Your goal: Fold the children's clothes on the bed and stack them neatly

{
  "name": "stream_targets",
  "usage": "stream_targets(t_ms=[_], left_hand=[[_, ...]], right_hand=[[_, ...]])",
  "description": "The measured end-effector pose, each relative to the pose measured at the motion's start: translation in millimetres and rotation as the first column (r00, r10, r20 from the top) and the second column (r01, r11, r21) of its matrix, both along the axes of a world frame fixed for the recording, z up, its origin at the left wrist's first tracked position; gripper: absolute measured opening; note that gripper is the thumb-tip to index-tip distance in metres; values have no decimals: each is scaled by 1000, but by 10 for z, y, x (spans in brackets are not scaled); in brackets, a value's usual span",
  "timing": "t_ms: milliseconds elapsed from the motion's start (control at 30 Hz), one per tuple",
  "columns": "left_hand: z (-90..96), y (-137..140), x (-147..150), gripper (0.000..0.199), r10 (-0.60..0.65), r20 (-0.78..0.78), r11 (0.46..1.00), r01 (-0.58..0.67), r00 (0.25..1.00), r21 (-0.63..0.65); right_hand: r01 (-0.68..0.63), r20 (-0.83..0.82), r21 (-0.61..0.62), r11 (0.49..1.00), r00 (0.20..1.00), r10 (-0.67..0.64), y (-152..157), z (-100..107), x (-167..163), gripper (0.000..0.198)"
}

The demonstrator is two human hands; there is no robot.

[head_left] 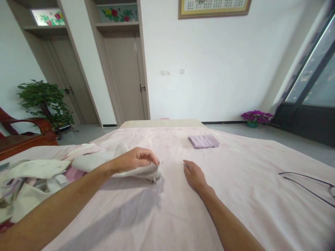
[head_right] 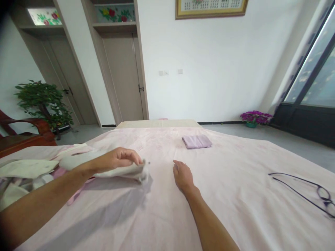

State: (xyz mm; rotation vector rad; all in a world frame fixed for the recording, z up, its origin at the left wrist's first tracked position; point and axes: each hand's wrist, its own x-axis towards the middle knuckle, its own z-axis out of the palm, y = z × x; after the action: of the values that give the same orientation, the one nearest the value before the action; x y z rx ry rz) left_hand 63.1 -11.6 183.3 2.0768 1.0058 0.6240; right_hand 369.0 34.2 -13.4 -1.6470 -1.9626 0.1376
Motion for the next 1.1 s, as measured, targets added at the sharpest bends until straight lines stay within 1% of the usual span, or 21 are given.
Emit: stream_targets(t_ms=[67, 100, 167, 233, 267, 367, 400, 433, 533, 600, 667, 733, 800, 833, 867, 933, 967, 1000, 1033, 1067, 1100], left_hand=[[-290, 24, -67, 25, -81, -99, 988, 67, 992, -142], [-430, 51, -133, 27, -82, -131, 983, 59, 988, -172], [-683, 108, -311, 25, 6, -213, 990, -36, 977, -138], [-884, 136, -515, 23, 105, -322, 987, -138, 941, -81], [-961, 133, -613, 23, 122, -379, 982, -168, 917, -90], [-1110, 78, -820, 22, 75, -539, 969, -190, 839, -160], [-1142, 54, -848, 21, 85, -573, 973, -190, 815, -127], [-1171, 33, -853, 21, 120, -591, 980, -191, 798, -59], [-1265, -7, -761, 22, 246, -538, 969, -188, 806, 162], [-1349, -20, -652, 24, 268, -490, 959, -180, 829, 220], [-1452, -30, -543, 30, 270, -452, 950, -159, 851, 268], [-1558, -35, -450, 42, 258, -406, 941, -132, 877, 313], [-1639, -27, -372, 59, 249, -360, 931, -119, 899, 346], [-1657, -15, -337, 68, 259, -341, 923, -128, 904, 362], [-1656, 4, -301, 76, 273, -321, 914, -141, 907, 380], [-1591, 57, -227, 85, 285, -251, 895, -163, 925, 416], [-1533, 87, -187, 86, 267, -198, 892, -164, 943, 422], [-1467, 117, -143, 85, 227, -140, 901, -153, 964, 407], [-1401, 142, -98, 84, 173, -88, 922, -130, 981, 364], [-1344, 159, -53, 81, 127, -59, 953, -106, 990, 284], [-1302, 167, -9, 76, 107, -63, 976, -93, 992, 197]], right_hand=[[-13, -73, 29, 999, 997, 15, -6, -3, 16, 44], [-38, -87, 39, 999, 995, 42, -16, -1, 15, 45], [-115, -78, 43, 992, 990, 118, -51, 14, -4, 46], [-196, -40, 29, 980, 980, 197, -94, 41, -41, 45], [-222, -25, 22, 975, 975, 222, -115, 57, -65, 44], [-276, -45, 26, 961, 960, 277, -175, 108, -178, 44], [-301, -78, 41, 953, 950, 304, -196, 126, -233, 46], [-334, -118, 56, 941, 934, 338, -219, 145, -298, 47], [-441, -241, 71, 894, 863, 445, -300, 198, -534, 57], [-502, -285, 52, 863, 821, 495, -347, 219, -682, 59], [-547, -290, 28, 836, 796, 531, -375, 223, -785, 48], [-540, -322, 20, 842, 794, 516, -386, 224, -833, 31], [-464, -486, 23, 886, 769, 415, -402, 257, -848, 19], [-426, -610, 21, 904, 711, 350, -420, 296, -854, 16], [-408, -738, 16, 913, 611, 286, -447, 353, -863, 14], [-449, -926, 14, 893, 331, 181, -526, 521, -896, 14], [-492, -971, 37, 870, 188, 148, -571, 622, -917, 16], [-536, -989, 73, 841, 69, 130, -613, 727, -934, 16], [-579, -992, 111, 808, -16, 124, -645, 825, -944, 16], [-617, -990, 141, 774, -63, 129, -663, 906, -943, 16], [-647, -987, 156, 747, -72, 144, -662, 962, -929, 21]])
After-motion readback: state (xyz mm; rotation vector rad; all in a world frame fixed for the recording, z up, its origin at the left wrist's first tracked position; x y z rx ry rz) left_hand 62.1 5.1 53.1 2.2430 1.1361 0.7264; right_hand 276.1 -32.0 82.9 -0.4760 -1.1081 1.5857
